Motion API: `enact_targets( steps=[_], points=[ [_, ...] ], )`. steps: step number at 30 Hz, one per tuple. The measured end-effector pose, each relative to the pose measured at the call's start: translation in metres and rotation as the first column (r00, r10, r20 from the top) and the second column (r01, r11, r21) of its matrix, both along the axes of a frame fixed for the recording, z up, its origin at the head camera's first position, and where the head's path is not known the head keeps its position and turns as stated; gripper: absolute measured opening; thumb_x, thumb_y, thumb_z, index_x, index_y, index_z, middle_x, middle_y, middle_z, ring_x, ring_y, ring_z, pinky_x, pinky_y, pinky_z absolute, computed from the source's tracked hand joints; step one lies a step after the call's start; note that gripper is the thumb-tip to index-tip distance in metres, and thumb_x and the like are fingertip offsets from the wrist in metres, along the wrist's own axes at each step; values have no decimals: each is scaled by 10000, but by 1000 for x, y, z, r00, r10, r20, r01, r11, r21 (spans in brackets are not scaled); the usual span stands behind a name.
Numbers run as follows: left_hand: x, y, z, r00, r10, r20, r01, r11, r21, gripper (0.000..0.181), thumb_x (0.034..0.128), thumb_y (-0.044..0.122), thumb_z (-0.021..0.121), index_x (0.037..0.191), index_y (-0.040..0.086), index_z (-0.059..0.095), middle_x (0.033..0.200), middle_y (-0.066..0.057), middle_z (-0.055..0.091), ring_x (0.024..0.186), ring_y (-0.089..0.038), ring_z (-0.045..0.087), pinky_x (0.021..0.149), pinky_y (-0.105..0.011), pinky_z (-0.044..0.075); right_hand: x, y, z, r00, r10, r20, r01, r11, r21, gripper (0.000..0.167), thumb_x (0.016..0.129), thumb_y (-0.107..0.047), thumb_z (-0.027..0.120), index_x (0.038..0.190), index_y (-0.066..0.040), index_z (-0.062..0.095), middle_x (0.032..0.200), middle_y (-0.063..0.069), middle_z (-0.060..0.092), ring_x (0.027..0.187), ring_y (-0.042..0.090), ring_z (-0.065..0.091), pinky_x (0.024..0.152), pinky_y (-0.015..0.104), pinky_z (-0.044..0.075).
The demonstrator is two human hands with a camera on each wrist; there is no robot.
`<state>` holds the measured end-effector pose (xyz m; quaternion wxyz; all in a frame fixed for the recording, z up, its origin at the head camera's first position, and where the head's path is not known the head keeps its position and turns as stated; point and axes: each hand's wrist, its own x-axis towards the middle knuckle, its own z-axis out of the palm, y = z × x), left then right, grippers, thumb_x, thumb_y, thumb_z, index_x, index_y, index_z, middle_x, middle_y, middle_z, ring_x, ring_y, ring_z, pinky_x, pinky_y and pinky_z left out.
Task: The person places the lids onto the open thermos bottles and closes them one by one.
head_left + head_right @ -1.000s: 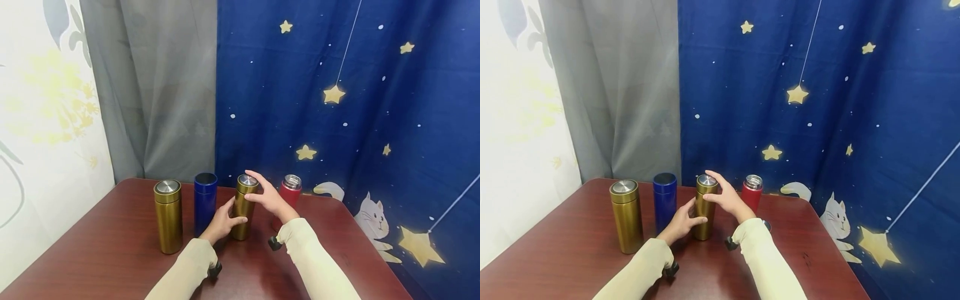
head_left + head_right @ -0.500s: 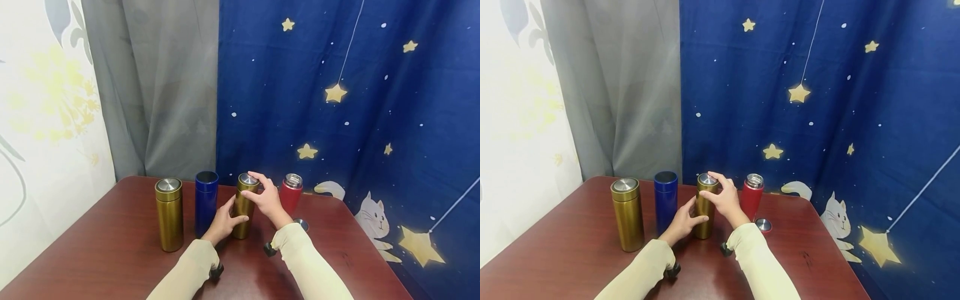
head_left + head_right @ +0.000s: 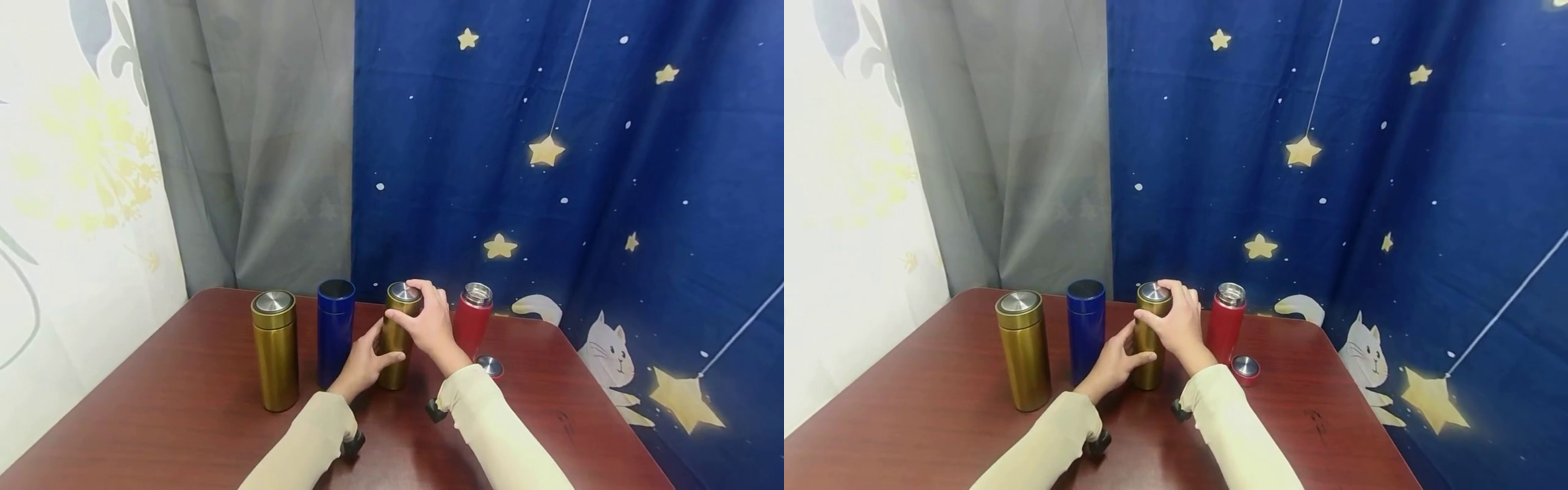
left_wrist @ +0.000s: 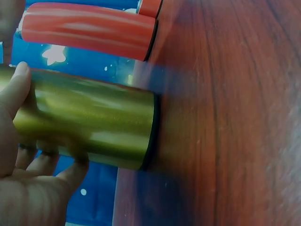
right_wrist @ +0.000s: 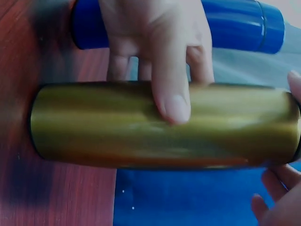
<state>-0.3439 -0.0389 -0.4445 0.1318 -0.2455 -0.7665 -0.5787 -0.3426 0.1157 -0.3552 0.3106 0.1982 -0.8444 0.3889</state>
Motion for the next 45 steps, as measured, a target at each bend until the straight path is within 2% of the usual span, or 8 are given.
enact_targets(
  steps=[3,8,12,17,20,25,34,45],
  points=[
    [-3,-3,1,998,-46,39,46,999,4,821,830,180,786,1502,42,335,1364,-170,541,1213,-308,554,998,-450,438,-2,6,2,980,174,98,-169,984,-60,613,798,-301,799,1325,-169,514,1213,86,580,1101,254,498,890,454,470],
    [-2,-9,8,991,-112,74,112,994,4,797,848,109,762,1497,-5,315,1355,-213,535,1221,-361,537,999,-502,424,-9,18,6,850,489,198,-448,867,-220,606,862,-69,703,1420,-105,470,1317,161,543,1136,314,562,953,442,470],
    [12,-11,26,986,-137,93,138,990,-5,773,860,63,739,1485,-57,299,1354,-251,521,1225,-396,522,1003,-517,415,-1,22,19,809,533,247,-482,843,-238,585,871,-28,679,1419,-49,473,1330,186,542,1112,325,592,930,397,491],
    [20,-11,34,987,-138,86,138,990,6,764,860,47,735,1473,-82,299,1344,-263,523,1218,-406,524,1003,-522,413,-1,23,22,820,497,283,-448,866,-221,593,863,-14,695,1416,-40,483,1333,194,546,1086,343,617,917,417,502],
    [12,-7,23,991,-123,61,122,992,29,775,844,29,744,1472,-81,303,1346,-262,521,1217,-405,525,1002,-526,411,-13,25,12,835,482,265,-434,874,-219,603,857,-42,723,1416,-82,501,1332,166,557,1085,333,619,919,435,501],
    [-3,-2,3,997,-70,25,69,997,32,797,823,71,777,1485,-2,339,1362,-200,532,1212,-344,546,1006,-486,422,-14,23,9,877,430,215,-399,900,-174,584,839,-89,757,1383,-117,548,1301,130,590,1142,298,579,936,456,490],
    [-5,3,-1,1000,22,-14,-22,1000,-16,806,815,173,801,1484,63,366,1346,-142,560,1165,-283,588,979,-436,459,-11,18,7,960,209,188,-202,978,-53,566,801,-258,802,1330,-274,600,1114,102,535,1026,240,484,858,398,524],
    [1,13,-4,984,147,-104,-149,989,-9,776,817,235,802,1458,49,407,1229,-175,633,1037,-300,638,903,-466,505,-6,10,1,987,124,106,-112,987,-114,539,782,-297,813,1287,-250,630,1045,108,526,967,271,499,766,391,522]
  ],
)
